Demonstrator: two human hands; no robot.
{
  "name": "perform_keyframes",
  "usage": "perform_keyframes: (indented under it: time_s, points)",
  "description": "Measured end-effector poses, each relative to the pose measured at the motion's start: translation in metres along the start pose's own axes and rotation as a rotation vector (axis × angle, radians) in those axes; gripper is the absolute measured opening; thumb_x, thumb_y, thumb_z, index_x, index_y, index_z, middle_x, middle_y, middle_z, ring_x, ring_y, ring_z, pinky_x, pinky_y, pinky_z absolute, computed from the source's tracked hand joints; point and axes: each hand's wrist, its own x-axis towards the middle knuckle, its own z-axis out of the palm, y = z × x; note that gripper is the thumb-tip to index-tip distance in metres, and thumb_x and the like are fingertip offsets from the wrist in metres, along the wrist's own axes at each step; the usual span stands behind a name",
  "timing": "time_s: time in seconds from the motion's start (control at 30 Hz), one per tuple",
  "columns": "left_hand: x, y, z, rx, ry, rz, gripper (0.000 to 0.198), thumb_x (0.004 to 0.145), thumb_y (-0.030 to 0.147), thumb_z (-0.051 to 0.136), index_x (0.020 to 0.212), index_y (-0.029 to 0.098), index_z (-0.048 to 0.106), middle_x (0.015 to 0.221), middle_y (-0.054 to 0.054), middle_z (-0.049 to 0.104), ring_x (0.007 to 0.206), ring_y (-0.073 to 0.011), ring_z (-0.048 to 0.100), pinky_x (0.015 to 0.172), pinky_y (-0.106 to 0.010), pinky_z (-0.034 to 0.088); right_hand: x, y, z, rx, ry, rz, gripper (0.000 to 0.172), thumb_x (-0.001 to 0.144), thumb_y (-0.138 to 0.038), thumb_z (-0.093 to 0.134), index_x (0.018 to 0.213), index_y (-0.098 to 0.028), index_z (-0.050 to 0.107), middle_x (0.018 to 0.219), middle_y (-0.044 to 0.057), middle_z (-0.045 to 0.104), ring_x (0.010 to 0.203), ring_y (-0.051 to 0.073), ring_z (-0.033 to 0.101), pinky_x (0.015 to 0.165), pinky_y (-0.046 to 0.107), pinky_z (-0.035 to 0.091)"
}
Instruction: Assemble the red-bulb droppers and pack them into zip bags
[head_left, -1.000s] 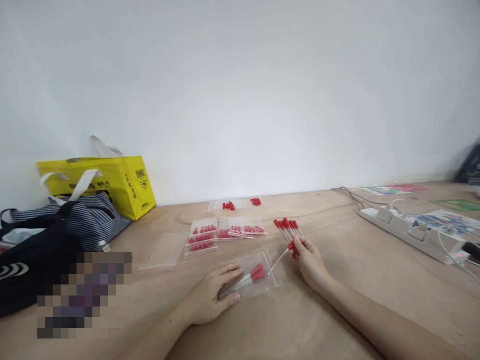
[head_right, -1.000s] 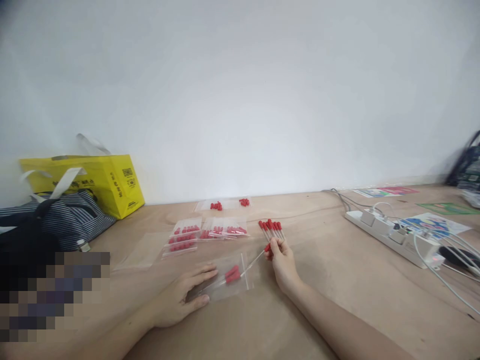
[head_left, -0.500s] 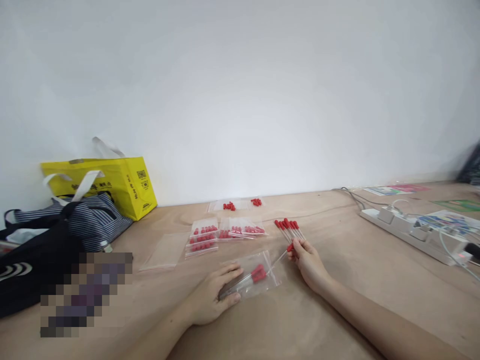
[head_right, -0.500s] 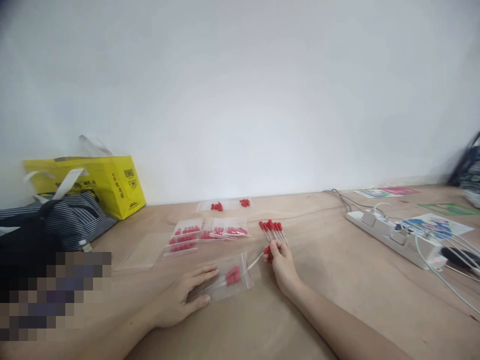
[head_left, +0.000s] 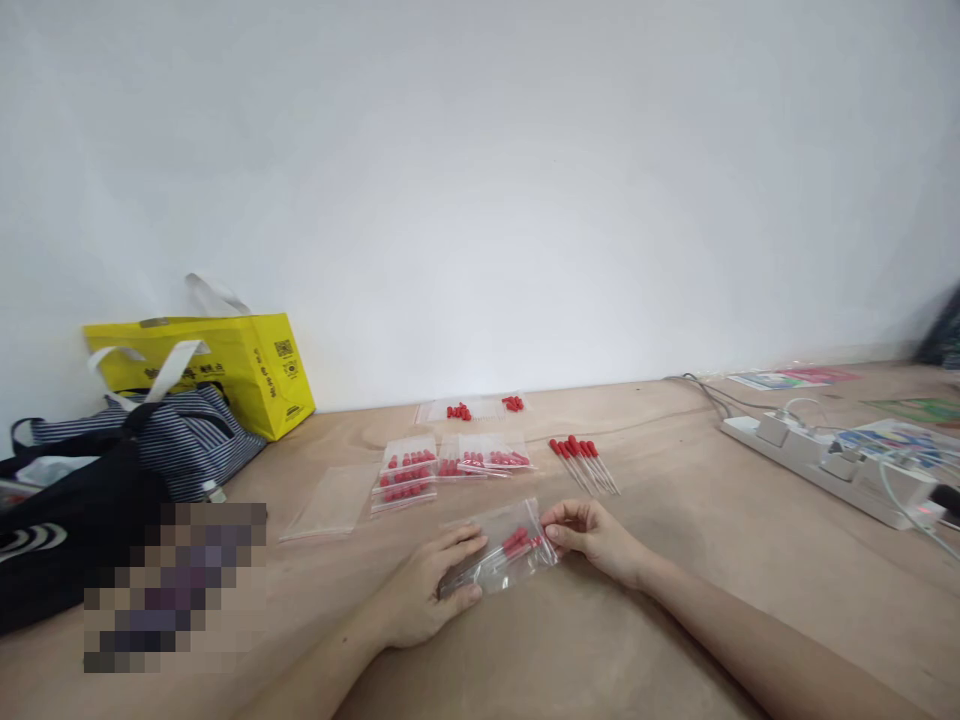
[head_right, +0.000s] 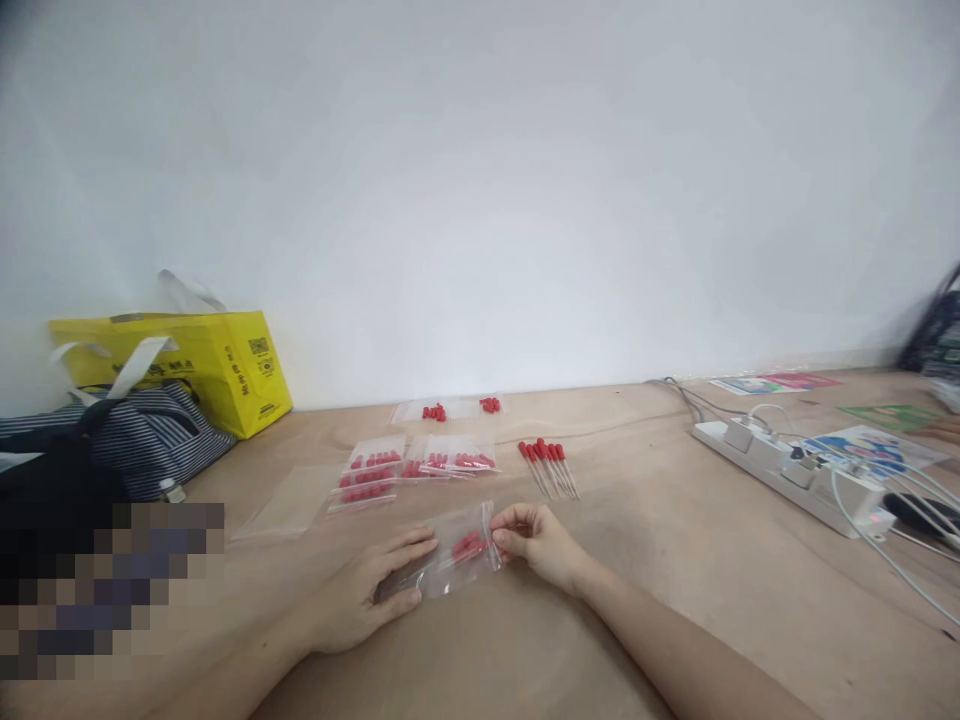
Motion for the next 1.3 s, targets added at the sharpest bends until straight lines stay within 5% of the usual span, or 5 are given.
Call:
perform_keyframes:
  time_s: [0.33,0.67,0.8,1.07,1.3]
  points:
    - [-0.001,0.002,-0.003,-0.009,-0.020,-0.005,0.044,0.080,0.038,0.048,0.123,0.027,0.044,0.134,-0.003,0.037,0.121,-0.0240,0.034,0.100,-0.043,0.028,0.002,-0.009,0.001,-0.262,-0.233,0.063,0.025,0.056,-0.033,0.069,0.074,-0.015,0.067,0.064,0.000,0.064,0.044,0.005,0.046,0.039,0.014,0.031]
    - [0.000,0.000,-0.001,0.011,0.000,0.000,0.048,0.080,0.037,0.049,0.126,0.027,0.040,0.135,-0.003,0.035,0.122,-0.0241,0.034,0.100,-0.042,0.029,0.015,0.010,0.012,-0.379,0.050,-0.185,0.010,0.057,-0.020,0.065,0.060,-0.015,0.057,0.053,-0.004,0.055,0.047,0.007,0.047,0.045,0.016,0.035]
    - [0.000,0.001,-0.002,0.015,-0.015,-0.011,0.049,0.079,0.037,0.049,0.126,0.026,0.040,0.135,-0.004,0.035,0.122,-0.0240,0.032,0.101,-0.042,0.027,0.023,0.003,-0.005,-0.516,0.107,-0.097,0.009,0.059,-0.024,0.062,0.064,-0.017,0.058,0.055,-0.003,0.057,0.045,0.009,0.048,0.041,0.018,0.035]
    - [-0.001,-0.003,-0.001,-0.020,-0.014,-0.003,0.048,0.079,0.037,0.050,0.125,0.028,0.040,0.135,-0.003,0.035,0.122,-0.0239,0.033,0.100,-0.043,0.028,0.074,-0.033,-0.065,-0.955,0.748,-0.008,0.017,0.066,-0.029,0.056,0.074,-0.016,0.063,0.090,0.012,0.061,0.081,0.022,0.057,0.063,0.027,0.039]
    - [-0.001,0.001,-0.003,-0.017,-0.028,-0.028,0.049,0.078,0.038,0.051,0.125,0.027,0.041,0.135,-0.004,0.036,0.122,-0.0241,0.034,0.100,-0.043,0.028,0.096,-0.022,-0.068,-0.947,0.813,0.143,0.017,0.060,-0.031,0.061,0.052,-0.016,0.058,0.071,0.017,0.062,0.079,0.029,0.059,0.061,0.031,0.038]
